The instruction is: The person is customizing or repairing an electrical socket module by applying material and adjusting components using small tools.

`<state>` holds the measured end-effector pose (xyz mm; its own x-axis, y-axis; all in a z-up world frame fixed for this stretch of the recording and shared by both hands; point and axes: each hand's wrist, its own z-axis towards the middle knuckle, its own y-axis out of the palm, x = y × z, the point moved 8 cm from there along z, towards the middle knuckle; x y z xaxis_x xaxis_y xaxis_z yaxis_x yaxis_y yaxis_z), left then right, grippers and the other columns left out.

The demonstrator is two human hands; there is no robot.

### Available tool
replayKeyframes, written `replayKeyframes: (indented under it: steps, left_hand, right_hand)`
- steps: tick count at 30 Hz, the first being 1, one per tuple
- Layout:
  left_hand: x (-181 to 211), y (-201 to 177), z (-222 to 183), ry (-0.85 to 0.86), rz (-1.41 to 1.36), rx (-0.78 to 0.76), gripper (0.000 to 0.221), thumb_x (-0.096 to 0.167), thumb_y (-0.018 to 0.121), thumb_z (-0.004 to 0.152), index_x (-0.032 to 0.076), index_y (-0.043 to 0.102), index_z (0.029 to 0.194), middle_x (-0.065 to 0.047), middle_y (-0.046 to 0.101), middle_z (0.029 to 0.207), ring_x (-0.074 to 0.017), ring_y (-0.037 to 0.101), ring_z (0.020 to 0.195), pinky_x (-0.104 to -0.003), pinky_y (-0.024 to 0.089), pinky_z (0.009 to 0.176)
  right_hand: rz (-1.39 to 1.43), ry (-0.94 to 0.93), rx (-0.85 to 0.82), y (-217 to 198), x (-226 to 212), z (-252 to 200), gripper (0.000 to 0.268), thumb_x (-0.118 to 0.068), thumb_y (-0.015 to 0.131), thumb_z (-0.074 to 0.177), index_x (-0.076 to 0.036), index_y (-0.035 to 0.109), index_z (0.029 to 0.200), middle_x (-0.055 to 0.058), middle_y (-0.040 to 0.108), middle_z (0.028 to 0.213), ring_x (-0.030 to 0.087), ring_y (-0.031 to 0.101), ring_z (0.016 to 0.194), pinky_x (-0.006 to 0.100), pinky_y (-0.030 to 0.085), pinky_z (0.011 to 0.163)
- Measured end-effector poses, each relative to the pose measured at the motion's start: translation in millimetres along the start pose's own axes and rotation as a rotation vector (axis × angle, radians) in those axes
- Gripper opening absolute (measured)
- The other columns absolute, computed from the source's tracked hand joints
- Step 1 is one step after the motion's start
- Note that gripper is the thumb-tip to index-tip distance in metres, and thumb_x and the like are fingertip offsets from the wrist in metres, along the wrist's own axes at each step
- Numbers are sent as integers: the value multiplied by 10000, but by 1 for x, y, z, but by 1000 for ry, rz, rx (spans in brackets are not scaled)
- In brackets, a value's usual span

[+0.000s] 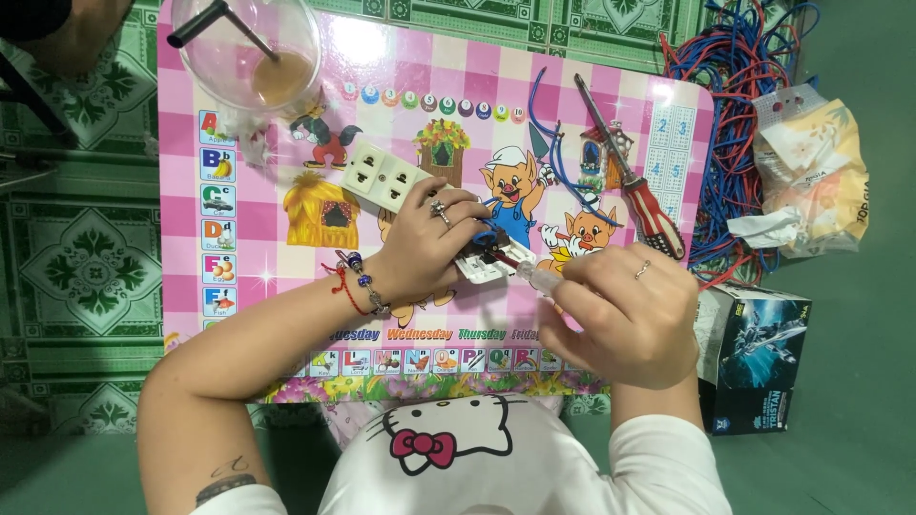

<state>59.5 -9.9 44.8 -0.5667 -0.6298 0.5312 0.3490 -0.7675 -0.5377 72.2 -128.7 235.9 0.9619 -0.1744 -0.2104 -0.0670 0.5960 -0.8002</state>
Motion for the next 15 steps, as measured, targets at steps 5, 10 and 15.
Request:
replayKeyframes:
  steps: [5, 10, 15]
  left_hand:
    - [0, 0, 0, 7, 3, -4, 192, 262, 737, 913, 89, 670, 962, -57, 692, 1030, -269, 654, 1066, -553, 419, 1040]
    - [0, -1, 1, 0, 1, 1, 206, 285, 731, 924, 93, 670, 964, -53, 693, 1030, -265, 656, 1066, -549, 423, 1030]
    - [-1, 1, -1, 1, 1, -4, 213, 291, 730, 929, 91, 666, 963, -56, 690, 1039, -268, 654, 1078, -546, 418, 1036]
  right_hand:
    - [20, 0, -5, 2, 4, -8, 135, -26, 705, 872, -94, 602, 926, 89, 586, 649, 248, 522, 478, 350, 489, 489]
    - [38, -35, -10, 0, -3, 4, 110, -109, 693, 889, -109, 586, 911, 82, 558, 651, 250, 516, 485, 342, 485, 501]
    - [8, -23, -4, 3, -1, -5, 138, -31, 698, 830, -105, 595, 885, 76, 582, 661, 235, 515, 480, 363, 482, 476]
